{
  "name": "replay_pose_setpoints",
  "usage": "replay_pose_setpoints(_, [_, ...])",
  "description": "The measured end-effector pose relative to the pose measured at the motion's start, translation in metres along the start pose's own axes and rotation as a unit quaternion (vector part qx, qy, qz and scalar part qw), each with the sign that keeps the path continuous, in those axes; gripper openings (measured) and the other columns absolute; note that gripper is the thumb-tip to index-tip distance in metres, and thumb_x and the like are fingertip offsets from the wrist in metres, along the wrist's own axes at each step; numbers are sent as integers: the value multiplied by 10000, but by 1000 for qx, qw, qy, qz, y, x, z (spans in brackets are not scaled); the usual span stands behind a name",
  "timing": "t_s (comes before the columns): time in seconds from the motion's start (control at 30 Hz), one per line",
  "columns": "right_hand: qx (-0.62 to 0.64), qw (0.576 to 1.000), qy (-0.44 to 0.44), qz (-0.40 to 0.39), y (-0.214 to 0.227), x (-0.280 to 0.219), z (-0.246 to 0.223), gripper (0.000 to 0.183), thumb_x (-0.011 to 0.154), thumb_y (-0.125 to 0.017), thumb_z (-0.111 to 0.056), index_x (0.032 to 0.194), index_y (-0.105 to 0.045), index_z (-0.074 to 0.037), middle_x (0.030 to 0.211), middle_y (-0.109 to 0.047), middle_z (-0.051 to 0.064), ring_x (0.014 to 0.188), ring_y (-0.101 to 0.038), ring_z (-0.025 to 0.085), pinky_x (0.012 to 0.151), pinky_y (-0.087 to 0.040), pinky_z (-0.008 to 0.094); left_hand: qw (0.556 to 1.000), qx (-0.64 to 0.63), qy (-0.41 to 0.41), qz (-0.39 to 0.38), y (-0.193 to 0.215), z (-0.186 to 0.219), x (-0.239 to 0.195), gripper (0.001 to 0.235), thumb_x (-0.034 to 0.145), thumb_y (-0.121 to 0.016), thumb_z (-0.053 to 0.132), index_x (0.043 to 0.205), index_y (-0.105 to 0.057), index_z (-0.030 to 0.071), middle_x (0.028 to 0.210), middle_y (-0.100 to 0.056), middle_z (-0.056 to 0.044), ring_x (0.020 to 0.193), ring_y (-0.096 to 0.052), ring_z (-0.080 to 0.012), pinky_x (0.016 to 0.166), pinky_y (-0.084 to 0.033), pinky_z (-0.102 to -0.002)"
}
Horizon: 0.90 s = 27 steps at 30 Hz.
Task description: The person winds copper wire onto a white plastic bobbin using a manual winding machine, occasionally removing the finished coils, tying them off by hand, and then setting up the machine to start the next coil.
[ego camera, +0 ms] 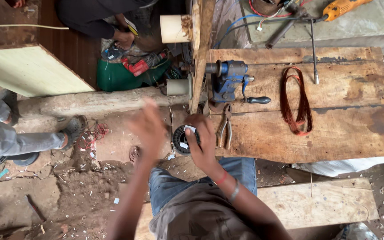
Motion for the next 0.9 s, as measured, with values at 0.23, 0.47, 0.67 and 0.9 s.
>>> replay_pose_setpoints(0.23, [296, 909, -290, -42, 15, -24, 67, 123, 1089, -581, -190, 1015, -584, -91, 888, -617, -20, 715, -495, 55, 594, -406, 232, 890, -294, 175, -302, -57, 49, -73, 132, 1074, -637, 147, 1009, -679, 40, 824, -640, 10, 716, -540, -49, 614, -424, -250])
replay_pose_setpoints(0.47, [-4, 991, 114, -71, 65, 14, -8, 247, 899, -660, 87, 1090, -699, -65, 984, -682, 52, 739, -625, 145, 594, -450, 245, 815, -350, 289, -360, -49, 44, -78, 105, 958, -751, 92, 987, -687, 13, 825, -685, -24, 673, -594, -70, 596, -481, -227])
replay_pose_setpoints(0.67, [-118, 929, 313, -155, 64, 22, -72, 336, 861, -799, -3, 1181, -711, -56, 1135, -652, 80, 909, -692, 206, 697, -548, 343, 845, -317, 260, -343, -26, 47, -81, 92, 972, -736, 40, 979, -655, -5, 879, -696, -58, 768, -671, -126, 694, -539, -297])
replay_pose_setpoints(0.9, [-324, 846, 360, -224, 50, 40, -76, 337, 865, -705, -11, 1195, -711, -75, 1285, -614, 113, 1080, -671, 286, 738, -580, 334, 954, 27, -76, -288, -11, 96, -72, 136, 956, -666, -60, 1062, -630, 16, 946, -712, -184, 908, -685, -399, 748, -522, -462])
Point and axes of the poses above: each hand's wrist, its own x-axis towards the middle knuckle, its own y-axis out of the back of the hand, z = x × y, the point moved 8 cm from there along x, towards the middle knuckle
